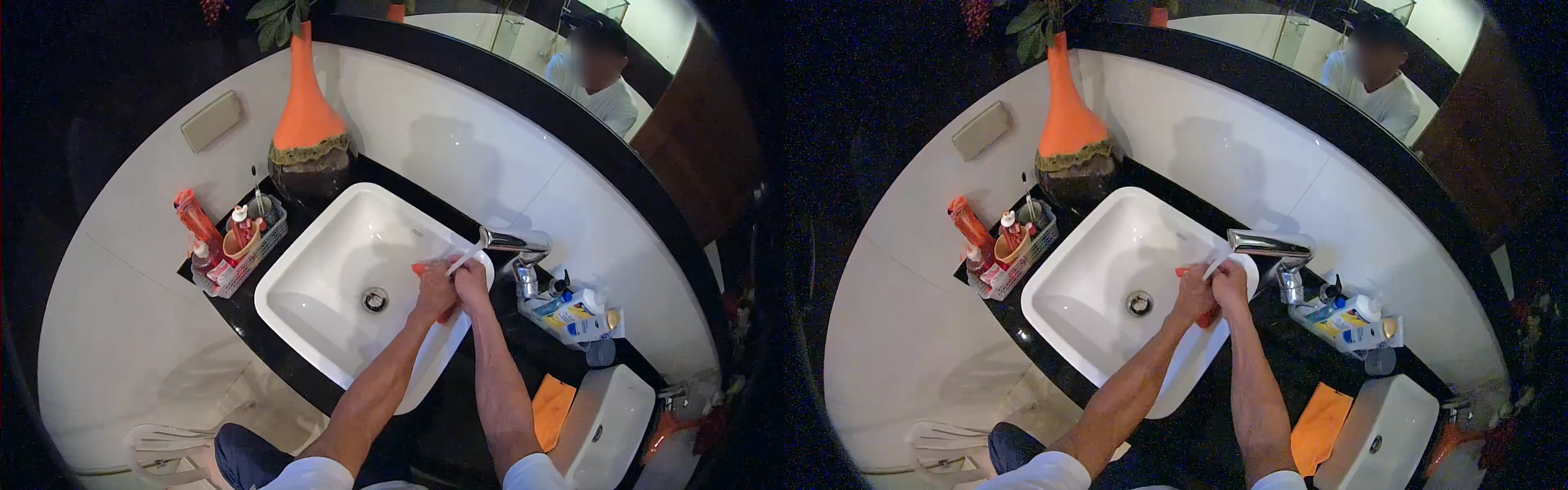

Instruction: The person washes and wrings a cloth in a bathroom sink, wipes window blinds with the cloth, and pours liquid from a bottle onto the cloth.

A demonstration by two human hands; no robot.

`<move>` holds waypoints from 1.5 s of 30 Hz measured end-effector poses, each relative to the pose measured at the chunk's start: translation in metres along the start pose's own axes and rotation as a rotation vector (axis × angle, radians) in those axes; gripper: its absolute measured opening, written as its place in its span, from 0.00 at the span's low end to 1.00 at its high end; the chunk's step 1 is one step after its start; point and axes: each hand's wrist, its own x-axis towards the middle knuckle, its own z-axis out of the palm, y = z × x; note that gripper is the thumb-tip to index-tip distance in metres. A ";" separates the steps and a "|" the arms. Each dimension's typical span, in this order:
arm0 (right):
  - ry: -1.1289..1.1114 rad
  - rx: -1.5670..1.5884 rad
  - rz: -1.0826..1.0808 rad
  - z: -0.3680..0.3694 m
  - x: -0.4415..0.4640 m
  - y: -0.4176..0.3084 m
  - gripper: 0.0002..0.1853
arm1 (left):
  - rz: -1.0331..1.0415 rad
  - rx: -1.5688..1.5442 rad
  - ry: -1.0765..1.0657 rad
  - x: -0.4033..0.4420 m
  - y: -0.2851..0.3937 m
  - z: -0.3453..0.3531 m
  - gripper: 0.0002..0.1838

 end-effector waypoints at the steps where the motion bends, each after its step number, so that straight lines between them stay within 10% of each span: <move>1: -0.034 0.086 0.093 -0.003 -0.004 -0.013 0.12 | -0.174 -0.089 -0.060 0.005 0.032 -0.028 0.13; 4: -0.074 0.240 0.031 -0.007 -0.001 -0.006 0.11 | -0.440 -0.396 0.092 -0.006 0.036 -0.043 0.16; 6: -0.021 0.187 -0.015 0.000 0.008 0.009 0.11 | -0.358 0.005 0.287 -0.016 0.008 -0.022 0.19; 8: -0.108 0.159 0.049 0.004 0.009 0.016 0.11 | -0.470 0.329 -0.008 -0.023 -0.002 -0.016 0.19; 9: -0.071 -0.017 0.025 0.009 0.011 0.021 0.12 | -0.447 0.025 -0.040 -0.020 -0.014 -0.015 0.18; 15: -0.340 -0.085 -0.222 0.036 0.004 0.017 0.12 | -0.341 -0.054 0.095 -0.029 0.004 -0.043 0.11; 22: -0.128 -0.229 -0.138 0.011 0.006 0.005 0.11 | -0.360 -0.228 -0.024 -0.017 0.023 -0.053 0.16; 27: 0.097 -0.898 -0.698 0.031 -0.027 -0.003 0.09 | -0.544 0.304 -0.211 -0.035 0.005 -0.071 0.23; 31: -0.029 -1.260 -0.821 0.062 0.002 0.055 0.11 | -0.791 -0.020 -0.062 -0.051 -0.022 -0.097 0.18; 34: -0.198 -0.823 -0.468 0.084 0.029 0.089 0.11 | -0.807 0.102 0.086 -0.043 -0.004 -0.089 0.20; 37: -0.161 0.351 -0.067 0.038 -0.030 0.009 0.09 | -0.882 -0.139 0.264 -0.034 -0.008 -0.064 0.22; 45: -0.044 0.212 0.093 0.031 -0.012 0.008 0.11 | -0.717 -0.125 0.328 -0.011 0.024 -0.028 0.25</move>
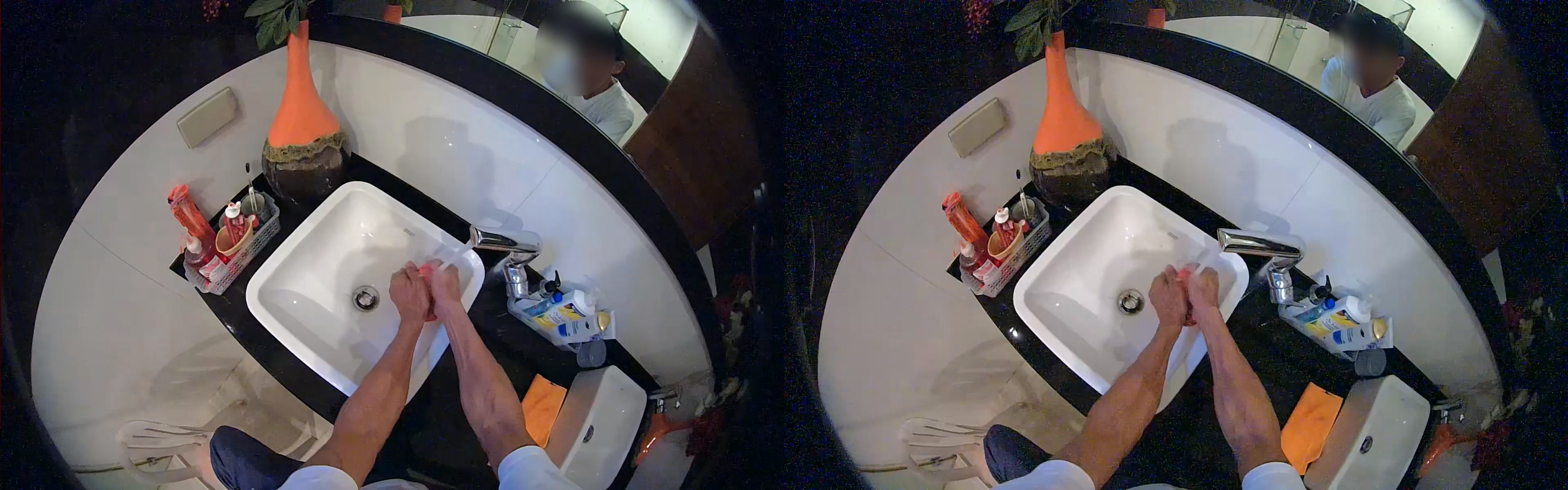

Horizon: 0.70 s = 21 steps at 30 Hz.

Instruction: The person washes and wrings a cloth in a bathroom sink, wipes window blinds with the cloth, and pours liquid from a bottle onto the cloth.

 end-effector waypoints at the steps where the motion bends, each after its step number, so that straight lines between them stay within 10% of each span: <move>1: -0.059 0.269 0.033 0.001 -0.015 -0.017 0.12 | 0.002 -0.002 0.002 0.007 -0.017 0.014 0.25; 5: -0.042 0.128 0.087 -0.011 -0.014 -0.031 0.13 | -0.031 0.169 -0.088 0.023 -0.032 0.021 0.22; 7: -0.029 -0.634 -0.472 -0.007 -0.036 -0.052 0.20 | -0.051 0.099 -0.216 0.019 -0.019 -0.016 0.21; 11: -0.572 -1.584 -0.650 0.001 -0.046 -0.005 0.28 | -0.015 0.110 -0.211 0.035 -0.037 -0.081 0.16; 12: -0.263 -1.542 -1.113 0.000 -0.024 0.046 0.24 | -0.020 0.118 -0.206 0.035 -0.033 -0.102 0.16; 15: -0.215 -1.561 -0.732 0.052 0.009 0.032 0.19 | -0.066 0.024 -0.189 0.013 -0.006 -0.167 0.12; 20: -0.300 -0.981 -0.922 0.166 0.015 0.056 0.29 | -0.170 -0.017 -0.185 0.012 -0.013 -0.216 0.11; 21: -0.356 -1.293 -0.929 0.180 -0.011 0.036 0.31 | -0.155 -0.052 -0.162 0.015 -0.013 -0.219 0.11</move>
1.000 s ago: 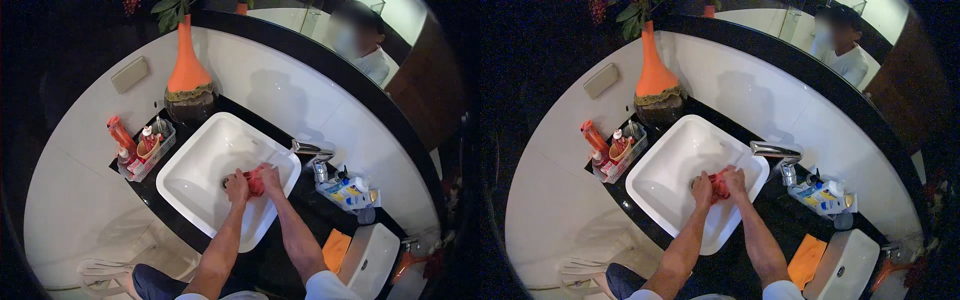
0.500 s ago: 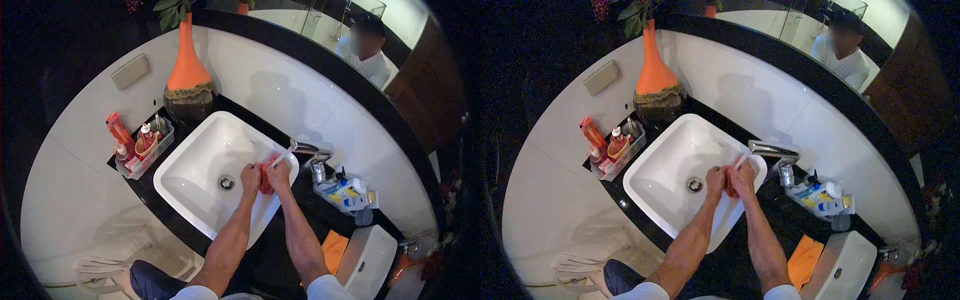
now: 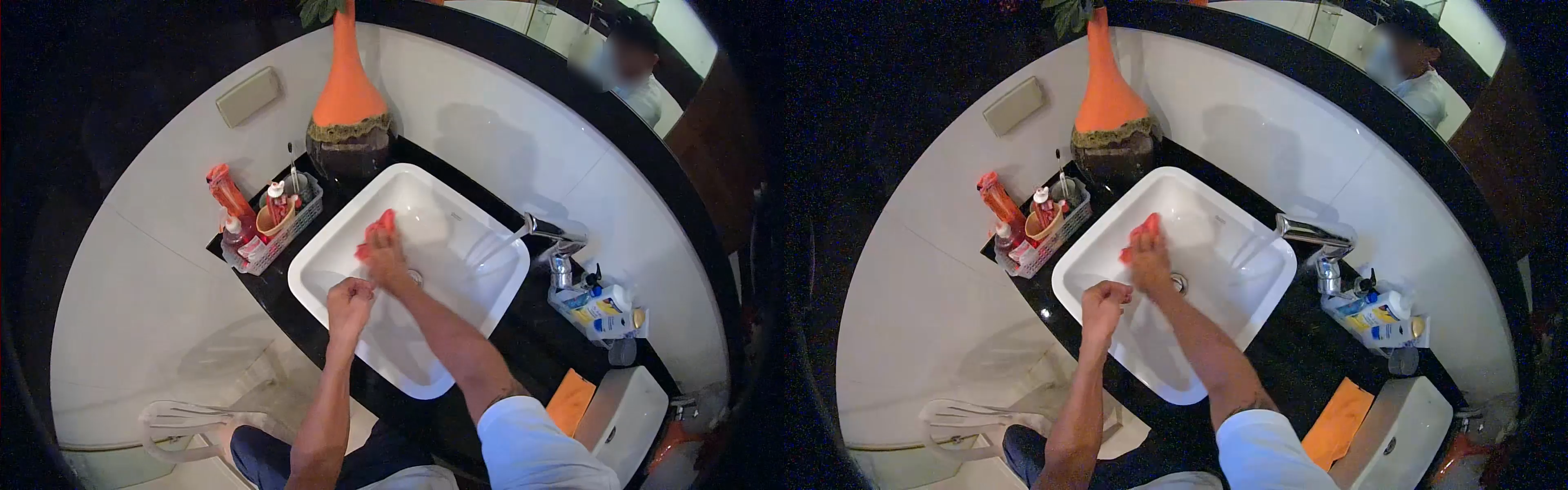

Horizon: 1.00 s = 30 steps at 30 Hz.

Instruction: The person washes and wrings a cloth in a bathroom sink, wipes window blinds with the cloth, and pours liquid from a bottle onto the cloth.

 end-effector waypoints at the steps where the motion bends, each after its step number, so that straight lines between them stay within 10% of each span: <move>1: 0.113 -0.026 0.021 0.048 0.003 -0.013 0.31 | 0.023 0.004 0.008 -0.001 0.003 -0.004 0.10; 5: -0.034 0.328 -0.242 -0.010 -0.085 -0.039 0.31 | 0.076 0.042 0.033 0.000 0.016 -0.012 0.11; 9: -0.755 0.080 -0.178 -0.101 -0.135 0.020 0.32 | -0.028 -0.067 0.008 -0.002 0.041 -0.010 0.09; 12: -0.639 -0.157 0.030 -0.070 -0.133 0.084 0.36 | -0.060 -0.114 -0.018 -0.005 0.043 -0.011 0.09; 14: -0.067 -0.189 0.039 -0.030 -0.105 0.121 0.34 | -0.063 -0.064 -0.064 -0.006 0.031 -0.008 0.09; 20: -0.324 -0.192 0.102 -0.096 -0.079 0.074 0.19 | -0.185 -0.071 -0.259 -0.014 0.004 0.061 0.15; 22: -0.329 0.150 0.565 -0.114 -0.079 0.068 0.13 | -0.198 0.017 -0.074 -0.008 -0.009 0.101 0.23; 26: 0.033 0.467 0.565 -0.088 -0.108 0.111 0.13 | -0.430 -0.183 0.301 0.025 -0.025 0.184 0.29; 30: 0.415 1.393 0.869 -0.064 -0.112 0.118 0.21 | -0.045 -0.127 0.104 0.006 0.027 0.196 0.28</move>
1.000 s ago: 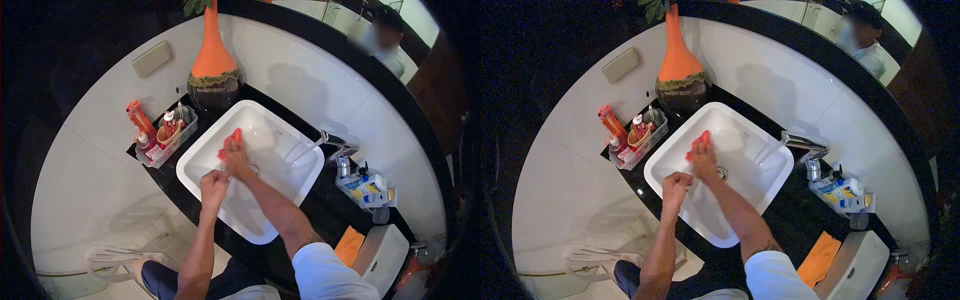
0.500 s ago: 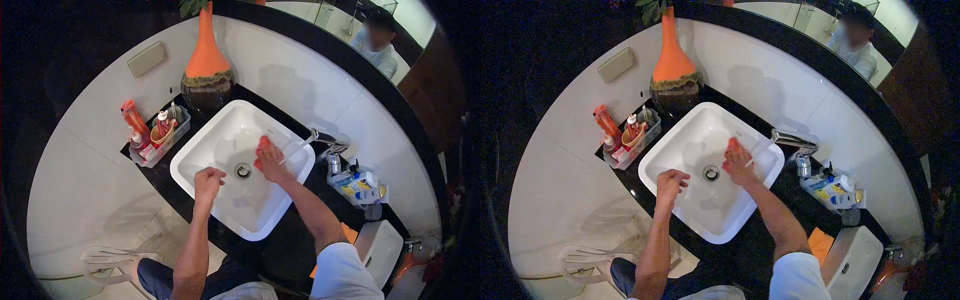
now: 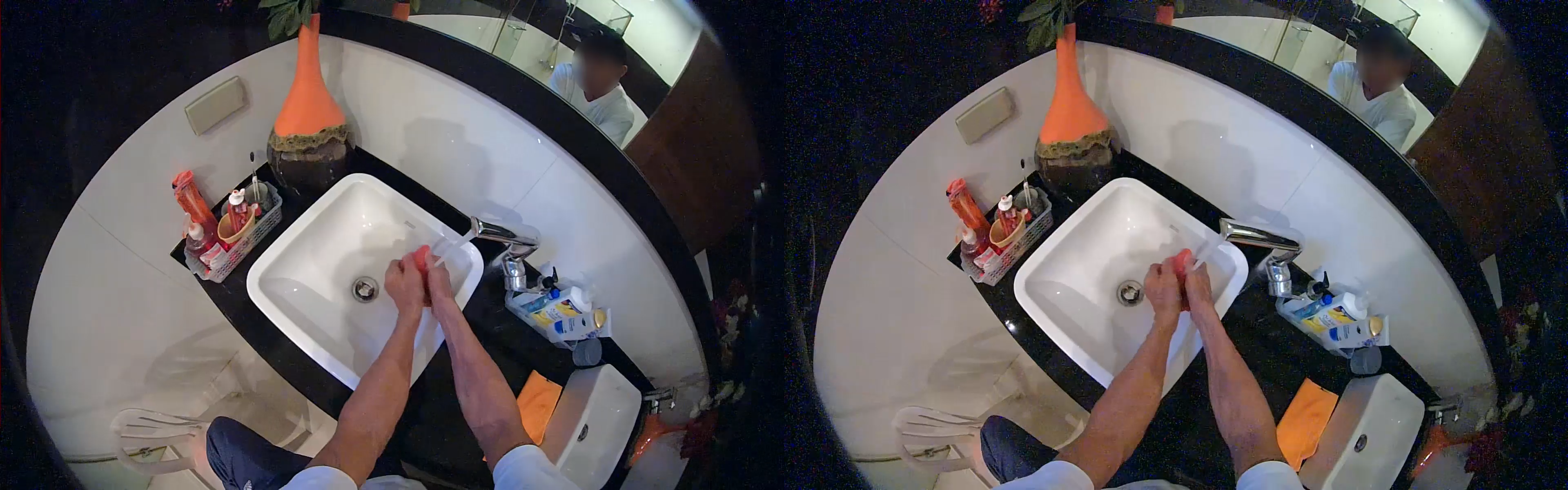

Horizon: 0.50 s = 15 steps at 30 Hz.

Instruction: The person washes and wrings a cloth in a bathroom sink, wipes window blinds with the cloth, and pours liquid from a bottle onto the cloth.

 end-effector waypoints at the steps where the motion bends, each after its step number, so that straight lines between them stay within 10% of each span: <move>1: 0.008 0.206 0.028 0.003 0.003 -0.001 0.23 | 0.132 0.057 0.029 -0.011 0.007 0.008 0.26; 4: -0.142 0.098 0.059 -0.008 0.012 -0.012 0.28 | 0.462 0.050 0.200 -0.006 -0.019 0.031 0.21; 15: 0.126 -0.332 0.002 -0.016 0.031 0.012 0.17 | 0.057 0.013 0.112 0.004 -0.023 0.031 0.26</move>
